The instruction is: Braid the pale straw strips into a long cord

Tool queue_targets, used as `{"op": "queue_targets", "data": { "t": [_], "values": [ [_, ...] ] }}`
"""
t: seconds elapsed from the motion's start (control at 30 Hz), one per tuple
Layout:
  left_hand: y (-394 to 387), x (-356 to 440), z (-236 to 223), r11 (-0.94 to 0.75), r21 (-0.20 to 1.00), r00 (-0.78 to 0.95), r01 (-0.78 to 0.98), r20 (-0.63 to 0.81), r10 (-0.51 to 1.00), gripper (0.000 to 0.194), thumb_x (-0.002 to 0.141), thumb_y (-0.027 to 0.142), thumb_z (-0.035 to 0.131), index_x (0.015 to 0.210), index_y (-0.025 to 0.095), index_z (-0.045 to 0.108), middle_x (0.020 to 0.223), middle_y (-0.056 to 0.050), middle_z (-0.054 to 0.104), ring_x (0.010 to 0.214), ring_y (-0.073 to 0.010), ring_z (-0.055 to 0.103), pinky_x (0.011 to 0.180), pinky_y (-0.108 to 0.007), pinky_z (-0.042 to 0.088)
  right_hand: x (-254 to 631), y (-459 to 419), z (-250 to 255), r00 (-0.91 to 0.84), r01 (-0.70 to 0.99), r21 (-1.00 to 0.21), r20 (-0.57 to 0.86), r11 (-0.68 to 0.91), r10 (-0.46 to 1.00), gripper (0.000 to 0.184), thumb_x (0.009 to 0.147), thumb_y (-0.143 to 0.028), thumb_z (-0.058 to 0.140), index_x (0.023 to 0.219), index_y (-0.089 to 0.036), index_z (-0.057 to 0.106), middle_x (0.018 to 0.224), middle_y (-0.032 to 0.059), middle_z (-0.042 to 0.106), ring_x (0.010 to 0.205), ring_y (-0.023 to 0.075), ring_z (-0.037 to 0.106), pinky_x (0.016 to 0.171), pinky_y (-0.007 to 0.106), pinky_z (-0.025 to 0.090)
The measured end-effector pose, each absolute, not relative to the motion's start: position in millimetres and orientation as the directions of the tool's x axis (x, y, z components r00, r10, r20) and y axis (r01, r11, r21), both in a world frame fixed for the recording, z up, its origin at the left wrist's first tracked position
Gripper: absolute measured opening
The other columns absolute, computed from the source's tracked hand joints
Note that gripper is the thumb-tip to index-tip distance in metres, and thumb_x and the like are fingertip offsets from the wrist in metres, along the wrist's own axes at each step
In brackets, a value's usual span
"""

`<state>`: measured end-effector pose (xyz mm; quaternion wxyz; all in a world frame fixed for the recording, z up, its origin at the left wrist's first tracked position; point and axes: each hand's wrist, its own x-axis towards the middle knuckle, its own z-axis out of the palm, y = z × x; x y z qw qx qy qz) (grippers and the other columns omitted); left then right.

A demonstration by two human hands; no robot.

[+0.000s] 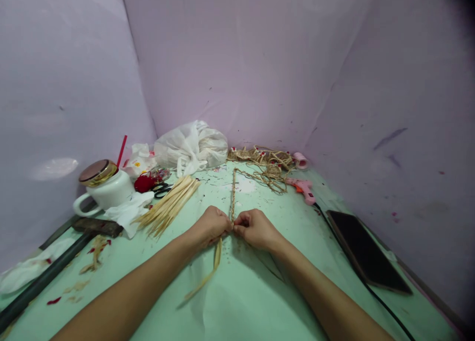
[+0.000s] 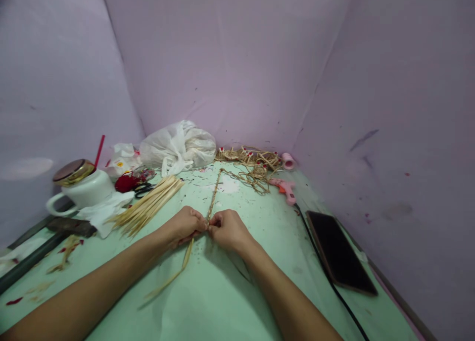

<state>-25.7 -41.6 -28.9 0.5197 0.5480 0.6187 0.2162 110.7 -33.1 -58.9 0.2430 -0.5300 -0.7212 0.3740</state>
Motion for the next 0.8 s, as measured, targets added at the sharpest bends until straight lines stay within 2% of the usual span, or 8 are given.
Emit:
{"op": "queue_targets", "data": {
  "t": [0.2,0.37,0.57,0.8],
  "values": [
    [-41,-26,-30,0.321,0.878,0.121,0.354,-0.383,0.916,0.012,0.053,0.010,0.050,0.043,0.014,0.044,0.029,0.007,0.031,0.026,-0.0027,0.020,0.031,-0.019,0.012,131,-27,-43,-0.417,0.525,-0.851,-0.255,0.002,0.873,0.010,0.065,-0.016,0.052,0.063,-0.013,0.062,0.053,0.0003,0.059,0.043,0.0077,0.048,0.041,0.018,0.033],
    [-39,-30,-35,0.329,0.893,0.173,0.307,-0.393,0.903,0.012,0.055,0.013,0.052,0.045,0.015,0.046,0.029,0.007,0.031,0.025,-0.0037,0.018,0.029,-0.020,0.009,148,-22,-29,-0.309,0.543,-0.827,-0.354,-0.142,0.883,0.011,0.067,-0.013,0.051,0.069,-0.012,0.062,0.057,0.0021,0.062,0.042,0.0078,0.049,0.038,0.018,0.033],
    [-39,-30,-34,0.351,0.884,0.168,0.309,-0.414,0.895,0.008,0.055,0.012,0.052,0.048,0.014,0.050,0.030,0.007,0.033,0.024,-0.0043,0.019,0.028,-0.020,0.010,154,-15,-35,-0.188,0.593,-0.787,-0.341,-0.170,0.921,0.010,0.067,-0.012,0.050,0.068,-0.013,0.060,0.061,0.0030,0.064,0.042,0.0075,0.049,0.037,0.018,0.032],
    [-41,-29,-30,0.353,0.877,0.156,0.327,-0.418,0.895,0.014,0.054,0.010,0.053,0.043,0.015,0.045,0.029,0.007,0.031,0.026,-0.0041,0.020,0.030,-0.020,0.011,154,-12,-37,-0.121,0.575,-0.806,-0.252,-0.139,0.960,0.009,0.069,-0.014,0.051,0.067,-0.014,0.060,0.061,0.0028,0.064,0.045,0.0074,0.050,0.040,0.017,0.033]
  ]
}}
